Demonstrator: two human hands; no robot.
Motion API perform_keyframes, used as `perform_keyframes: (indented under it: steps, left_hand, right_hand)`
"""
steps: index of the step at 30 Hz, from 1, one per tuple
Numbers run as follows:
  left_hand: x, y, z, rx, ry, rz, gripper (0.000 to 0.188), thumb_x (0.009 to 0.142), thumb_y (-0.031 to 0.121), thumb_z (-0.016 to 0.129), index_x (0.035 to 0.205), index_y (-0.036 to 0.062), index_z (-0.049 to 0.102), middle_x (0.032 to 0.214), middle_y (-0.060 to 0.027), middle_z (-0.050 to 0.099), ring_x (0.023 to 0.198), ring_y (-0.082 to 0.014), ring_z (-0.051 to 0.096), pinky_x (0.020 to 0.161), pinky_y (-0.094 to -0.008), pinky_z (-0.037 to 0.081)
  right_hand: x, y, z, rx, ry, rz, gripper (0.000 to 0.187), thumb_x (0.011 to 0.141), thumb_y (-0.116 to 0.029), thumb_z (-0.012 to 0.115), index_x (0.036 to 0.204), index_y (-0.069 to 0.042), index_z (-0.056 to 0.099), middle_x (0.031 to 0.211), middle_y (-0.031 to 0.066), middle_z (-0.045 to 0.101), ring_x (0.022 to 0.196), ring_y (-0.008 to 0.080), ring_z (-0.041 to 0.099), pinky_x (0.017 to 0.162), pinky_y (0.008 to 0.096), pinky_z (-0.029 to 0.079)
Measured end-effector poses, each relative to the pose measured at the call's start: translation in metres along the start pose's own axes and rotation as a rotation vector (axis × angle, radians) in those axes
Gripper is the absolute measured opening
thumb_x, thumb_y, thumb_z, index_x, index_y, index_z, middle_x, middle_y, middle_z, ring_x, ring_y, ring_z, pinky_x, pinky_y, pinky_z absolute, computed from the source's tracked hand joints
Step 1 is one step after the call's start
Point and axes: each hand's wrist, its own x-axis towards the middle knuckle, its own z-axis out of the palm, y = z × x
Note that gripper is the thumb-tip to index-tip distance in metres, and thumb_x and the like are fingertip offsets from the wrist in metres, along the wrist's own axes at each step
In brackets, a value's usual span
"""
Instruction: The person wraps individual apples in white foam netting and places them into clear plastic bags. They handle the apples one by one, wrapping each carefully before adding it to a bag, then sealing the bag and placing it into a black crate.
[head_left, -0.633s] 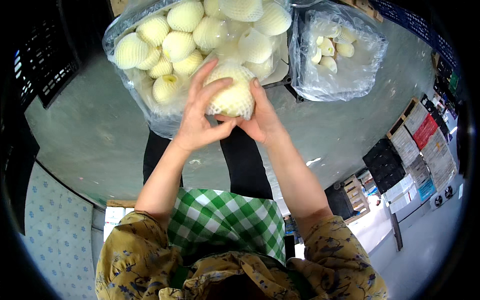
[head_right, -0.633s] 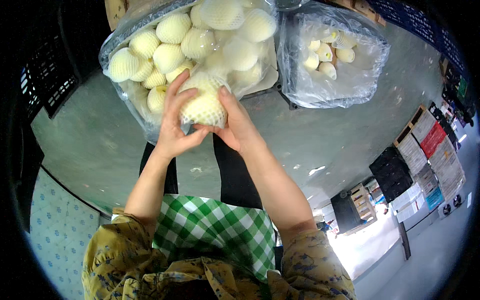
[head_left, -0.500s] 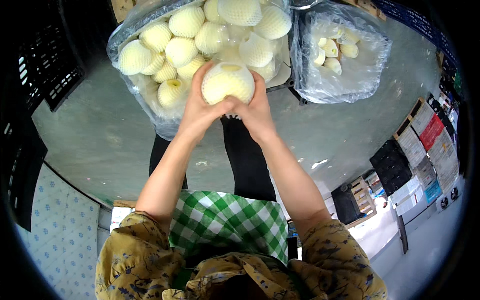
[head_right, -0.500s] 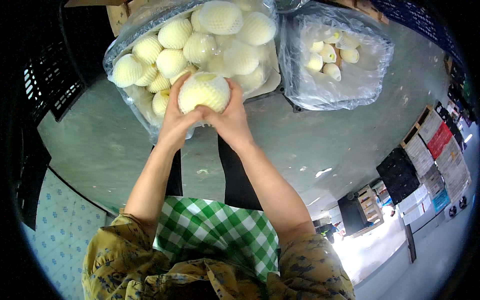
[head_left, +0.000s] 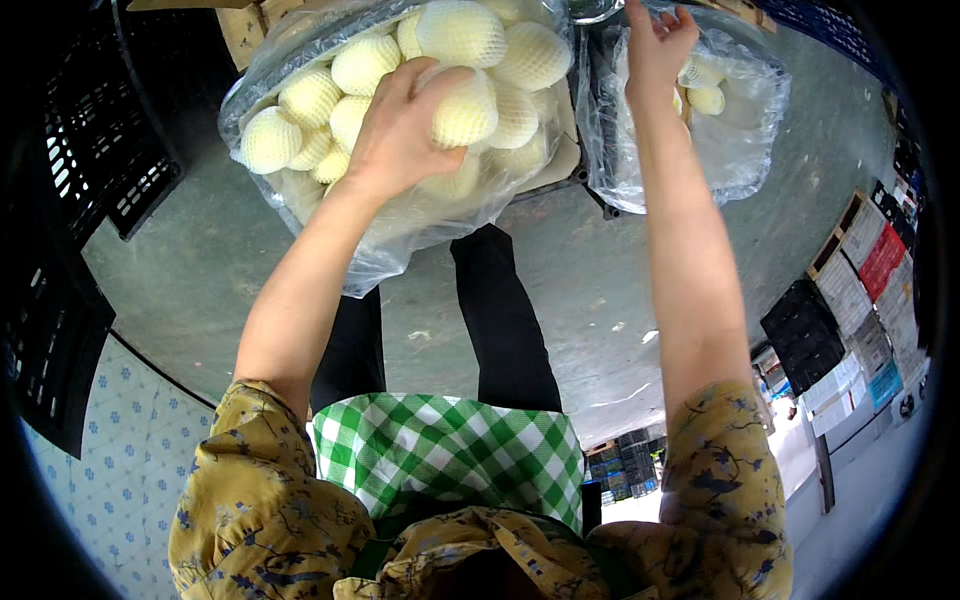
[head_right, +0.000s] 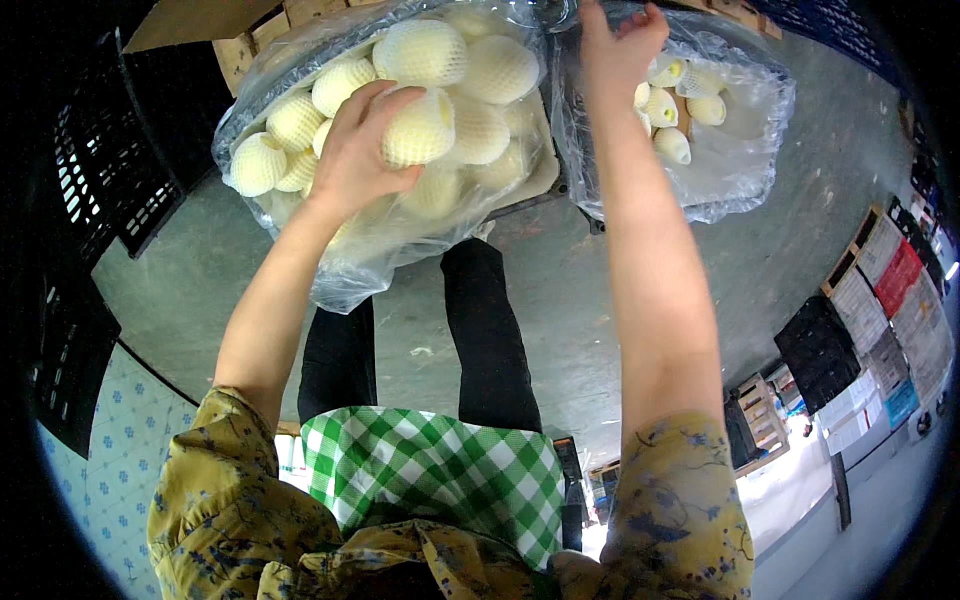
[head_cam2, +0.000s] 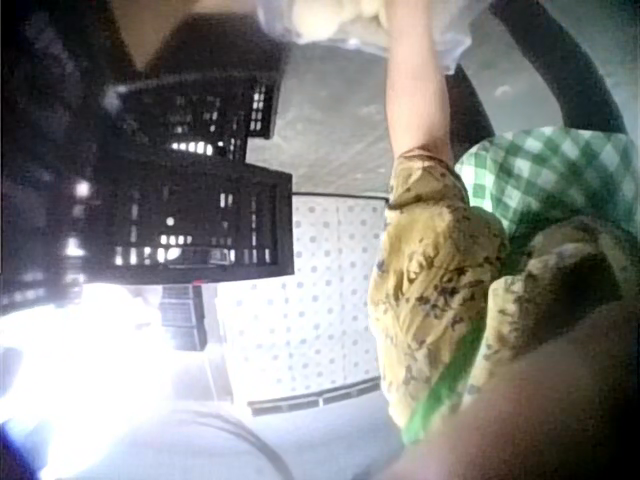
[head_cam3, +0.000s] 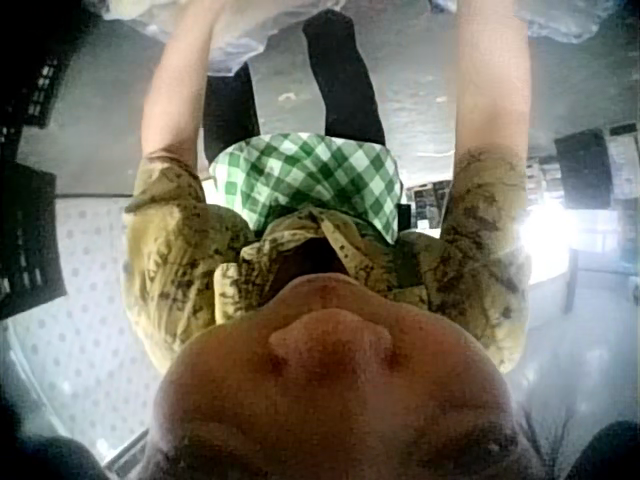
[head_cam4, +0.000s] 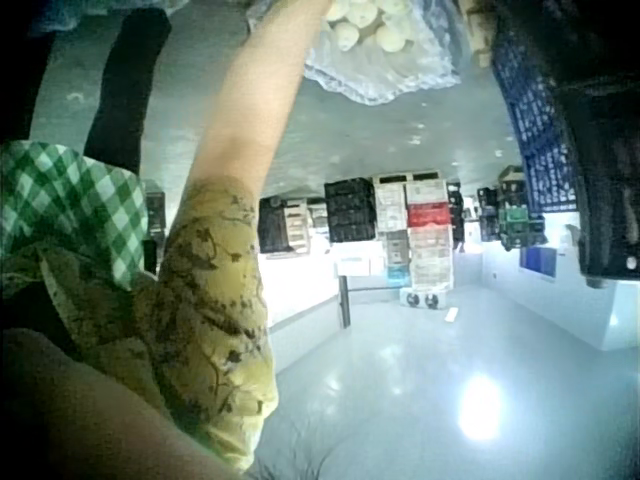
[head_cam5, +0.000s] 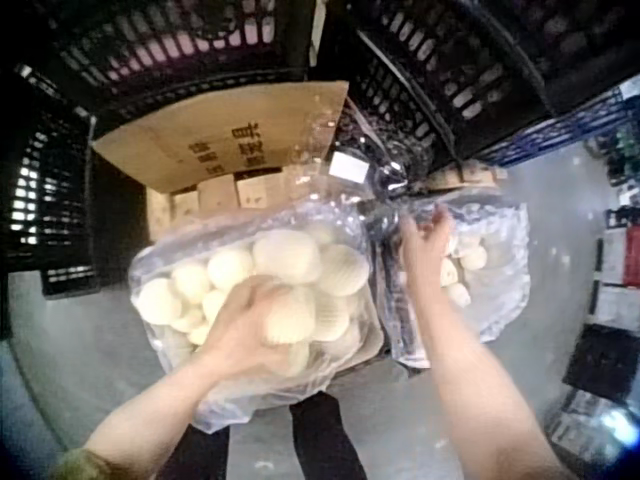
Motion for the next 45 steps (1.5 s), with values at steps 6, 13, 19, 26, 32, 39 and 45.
perform_keyframes:
  steps: [6,13,19,26,32,39,45]
  left_hand:
    - [0.003,-0.012,0.023,0.268,-0.044,0.009,0.074,0.059,0.013,0.074,0.128,0.0233,0.049,0.133,-0.0151,0.039,0.116,-0.035,0.04,0.096,-0.0402,0.04]
    - [-0.001,-0.008,0.045,0.361,0.033,-0.096,0.081,0.059,0.012,0.076,0.132,0.0215,0.043,0.133,-0.0176,0.038,0.118,-0.0354,0.037,0.099,-0.0402,0.037]
    - [-0.023,-0.044,0.038,-0.96,0.255,-0.325,0.072,0.077,0.031,0.068,0.138,0.012,0.036,0.144,-0.0141,0.029,0.132,-0.0316,0.025,0.107,-0.0397,0.025]
    - [-0.031,-0.038,0.026,-1.189,0.247,-0.728,0.051,0.091,0.043,0.052,0.133,0.0139,0.044,0.137,-0.0056,0.042,0.121,-0.0225,0.04,0.098,-0.0388,0.035]
    - [-0.043,-0.062,0.056,-1.203,0.32,-0.762,0.016,0.092,0.018,0.054,0.103,0.0066,0.054,0.105,-0.0034,0.057,0.095,-0.0138,0.054,0.086,-0.0312,0.046]
    - [-0.05,-0.065,0.082,-0.942,0.388,-0.667,0.007,0.09,0.005,0.053,0.096,0.0,0.052,0.088,-0.006,0.057,0.079,-0.0124,0.057,0.076,-0.0252,0.05]
    - [-0.042,-0.064,0.072,-0.987,0.39,-0.71,0.016,0.09,0.003,0.051,0.105,-0.0023,0.047,0.088,-0.0087,0.057,0.076,-0.0162,0.059,0.074,-0.0278,0.052]
  right_hand:
    - [0.036,-0.029,0.009,0.266,-0.325,0.315,0.037,0.083,-0.018,0.062,0.115,-0.002,0.052,0.085,0.0023,0.059,0.074,0.0121,0.054,0.063,0.0252,0.043]
    - [-0.06,-0.051,-0.044,-0.249,-0.363,-0.423,0.026,0.074,-0.002,0.064,0.099,-0.003,0.057,0.091,0.0089,0.058,0.088,0.0226,0.053,0.08,0.0323,0.042]
    - [-0.169,-0.017,-0.08,-0.528,-0.591,-0.45,0.047,0.07,0.004,0.06,0.114,-0.006,0.051,0.111,0.0167,0.05,0.103,0.0335,0.049,0.085,0.0399,0.044]
    - [-0.183,0.005,-0.073,-0.46,-0.548,-0.311,0.039,0.075,0.007,0.051,0.113,-0.003,0.05,0.111,0.0161,0.05,0.102,0.0321,0.051,0.088,0.0384,0.043]
    - [-0.168,0.048,-0.072,-0.002,-0.517,0.393,0.026,0.078,-0.001,0.056,0.104,-0.003,0.054,0.094,0.0095,0.057,0.092,0.0195,0.055,0.079,0.0302,0.044]
    - [-0.165,0.056,-0.06,0.017,-0.499,0.655,0.024,0.08,-0.011,0.059,0.1,0.002,0.054,0.089,0.0068,0.057,0.079,0.0137,0.054,0.071,0.0265,0.043]
    - [-0.138,0.061,-0.065,0.023,-0.864,0.874,0.021,0.087,-0.015,0.056,0.103,-0.002,0.057,0.092,0.0032,0.059,0.084,0.0114,0.055,0.076,0.0246,0.043]
